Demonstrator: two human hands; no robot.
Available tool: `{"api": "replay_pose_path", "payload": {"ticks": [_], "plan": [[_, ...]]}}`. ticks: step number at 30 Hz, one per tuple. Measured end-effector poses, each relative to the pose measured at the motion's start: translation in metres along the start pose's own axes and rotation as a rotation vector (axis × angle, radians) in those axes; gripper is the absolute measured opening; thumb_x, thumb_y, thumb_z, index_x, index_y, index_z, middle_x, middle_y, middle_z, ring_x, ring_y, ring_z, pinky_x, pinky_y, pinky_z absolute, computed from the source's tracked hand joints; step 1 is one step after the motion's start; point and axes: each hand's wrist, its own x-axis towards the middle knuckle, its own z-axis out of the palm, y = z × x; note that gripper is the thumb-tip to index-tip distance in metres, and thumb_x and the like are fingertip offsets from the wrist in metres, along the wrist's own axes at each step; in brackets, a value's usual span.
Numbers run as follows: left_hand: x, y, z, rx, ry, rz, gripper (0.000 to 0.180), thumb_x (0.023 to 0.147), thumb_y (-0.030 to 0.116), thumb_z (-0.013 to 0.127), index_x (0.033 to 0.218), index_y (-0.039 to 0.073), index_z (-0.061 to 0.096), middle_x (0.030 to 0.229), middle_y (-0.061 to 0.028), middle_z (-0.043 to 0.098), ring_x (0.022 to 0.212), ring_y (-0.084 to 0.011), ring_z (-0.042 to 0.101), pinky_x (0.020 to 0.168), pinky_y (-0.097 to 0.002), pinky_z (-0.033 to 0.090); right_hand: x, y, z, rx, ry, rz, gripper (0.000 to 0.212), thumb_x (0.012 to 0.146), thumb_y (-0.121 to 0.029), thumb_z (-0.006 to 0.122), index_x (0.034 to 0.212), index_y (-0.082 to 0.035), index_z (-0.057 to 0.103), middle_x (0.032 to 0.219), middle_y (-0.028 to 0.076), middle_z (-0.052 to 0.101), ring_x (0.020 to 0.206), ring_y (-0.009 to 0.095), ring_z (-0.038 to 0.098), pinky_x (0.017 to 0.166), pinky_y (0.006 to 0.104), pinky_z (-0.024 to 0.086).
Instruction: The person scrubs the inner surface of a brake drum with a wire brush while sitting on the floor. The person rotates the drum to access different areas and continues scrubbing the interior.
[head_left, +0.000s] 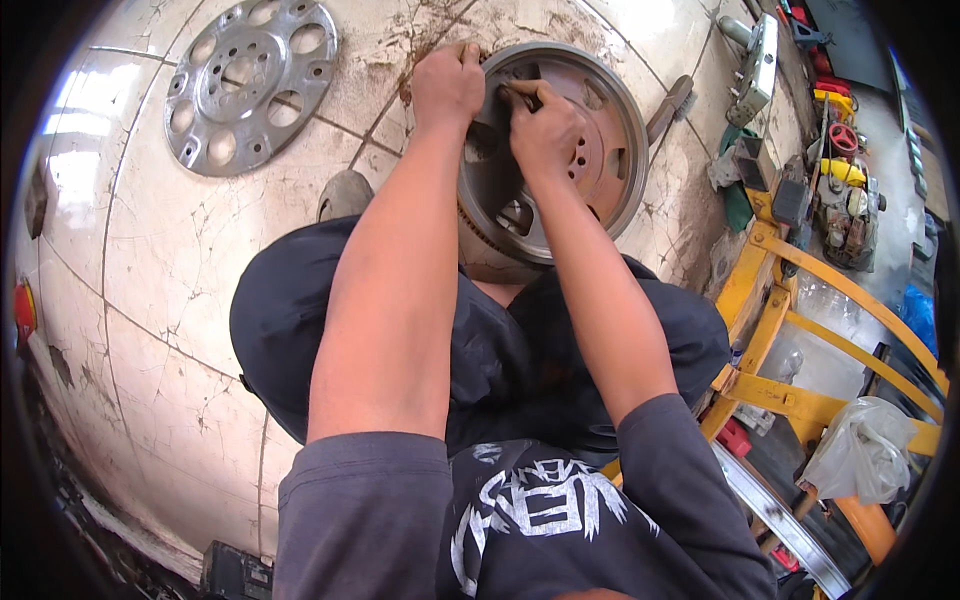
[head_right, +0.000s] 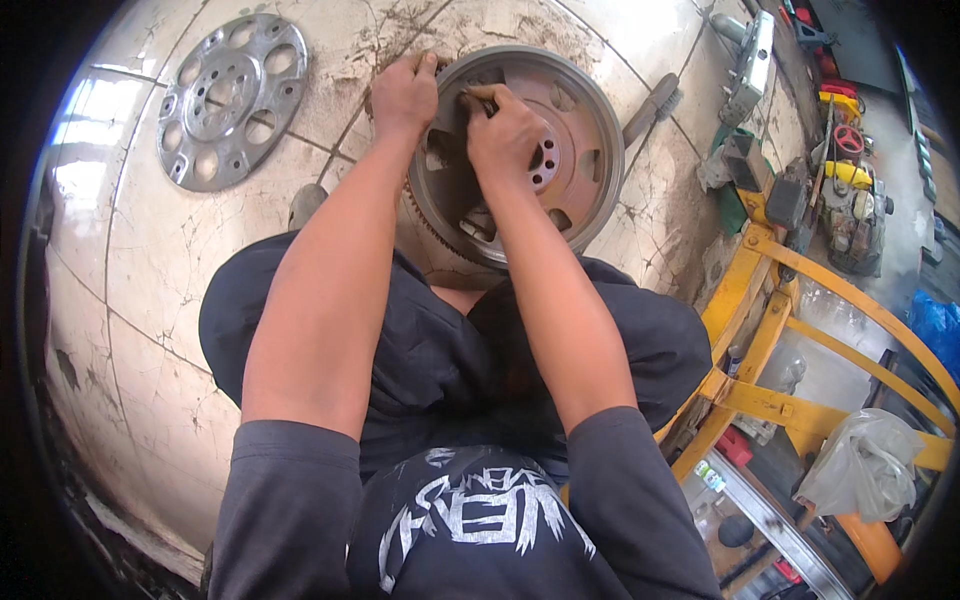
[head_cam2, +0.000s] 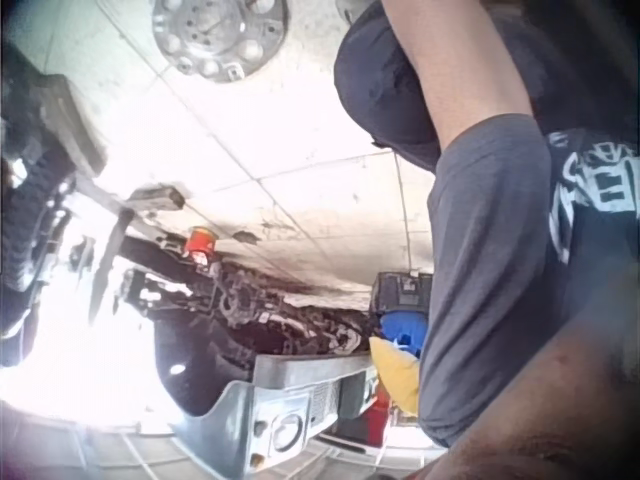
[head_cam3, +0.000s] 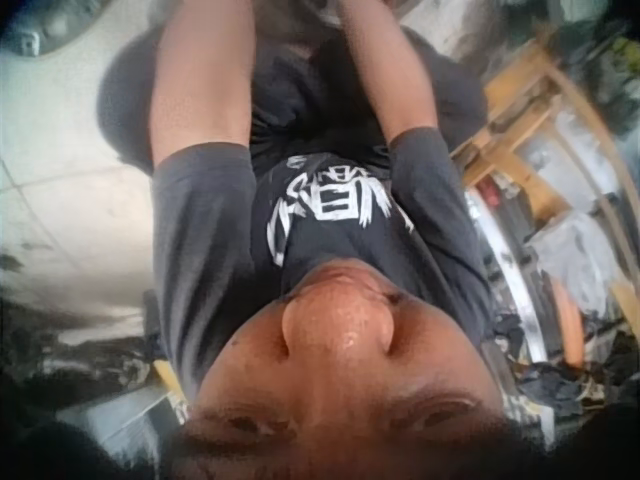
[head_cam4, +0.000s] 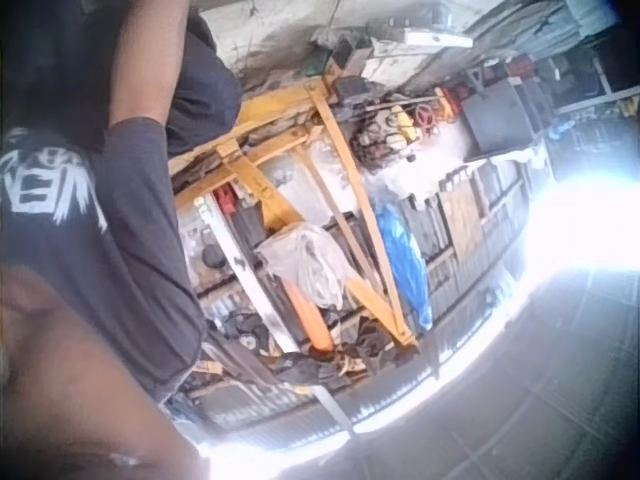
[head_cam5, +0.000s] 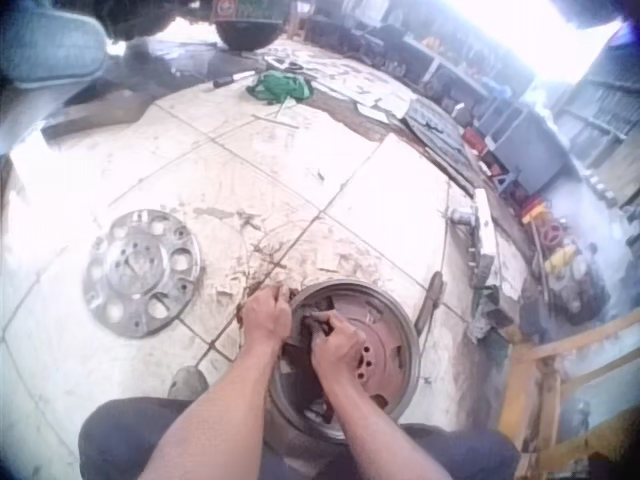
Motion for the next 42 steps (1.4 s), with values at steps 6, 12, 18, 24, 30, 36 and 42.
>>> {"api": "replay_pose_path", "payload": {"ticks": [6,12,18,24,30,36,42], "plan": [[-0.004,0.001,0.002,0.049,0.181,0.089,0.034,0.102,0.026,0.053,0.11,0.001,0.074,0.112,-0.0231,0.072,0.108,-0.0436,0.066,0.097,-0.0505,0.051,-0.01,0.0,0.006,0.023,-0.01,-0.19,0.012,0.086,-0.012,0.075,0.097,-0.009,0.079,0.09,0.019,0.076,0.084,0.038,0.074,0.078,0.0439,0.056],[0.003,-0.001,-0.002,0.09,0.132,0.052,0.032,0.101,0.025,0.054,0.108,0.002,0.075,0.112,-0.022,0.072,0.11,-0.0411,0.065,0.096,-0.0492,0.052,-0.014,0.001,0.013,-0.045,-0.026,-0.242,0.012,0.088,-0.01,0.072,0.097,-0.009,0.079,0.093,0.02,0.076,0.086,0.039,0.074,0.08,0.0453,0.057],[-0.005,0.003,0.0,0.02,0.14,0.044,0.033,0.101,0.025,0.056,0.112,0.0,0.074,0.113,-0.0252,0.072,0.109,-0.0437,0.066,0.097,-0.0495,0.05,-0.023,0.006,0.011,-0.136,-0.02,-0.199,0.011,0.089,-0.012,0.071,0.097,-0.008,0.078,0.092,0.02,0.076,0.082,0.038,0.074,0.077,0.045,0.056],[-0.005,0.007,-0.001,0.031,0.152,0.045,0.033,0.102,0.025,0.056,0.111,0.0,0.075,0.113,-0.0244,0.072,0.11,-0.0429,0.066,0.098,-0.0492,0.049,-0.025,0.013,0.005,-0.132,-0.034,-0.324,0.013,0.088,-0.016,0.075,0.098,-0.008,0.078,0.087,0.019,0.075,0.077,0.037,0.072,0.072,0.0449,0.054],[-0.001,0.001,0.001,0.055,0.174,0.054,0.032,0.102,0.025,0.056,0.11,0.0,0.074,0.108,-0.0251,0.073,0.104,-0.0447,0.067,0.094,-0.05,0.051,-0.008,0.008,0.005,0.025,-0.018,-0.171,0.016,0.089,-0.02,0.076,0.099,-0.009,0.08,0.089,0.018,0.075,0.078,0.039,0.072,0.072,0.0448,0.055],[-0.002,0.002,0.002,-0.001,0.2,-0.035,0.031,0.101,0.023,0.054,0.103,-0.002,0.073,0.108,-0.023,0.071,0.105,-0.0439,0.065,0.095,-0.0511,0.05,-0.01,-0.001,0.004,0.085,-0.045,-0.058,0.016,0.089,-0.02,0.074,0.1,-0.011,0.082,0.095,0.017,0.077,0.087,0.037,0.075,0.081,0.0412,0.057],[0.002,-0.002,0.004,0.036,0.226,0.029,0.034,0.103,0.028,0.054,0.108,0.002,0.075,0.104,-0.0263,0.073,0.102,-0.0463,0.068,0.091,-0.0513,0.051,-0.01,-0.001,-0.004,-0.045,-0.153,-0.171,0.015,0.086,-0.017,0.077,0.099,-0.011,0.082,0.096,0.018,0.077,0.086,0.035,0.075,0.08,0.0423,0.057]]}}
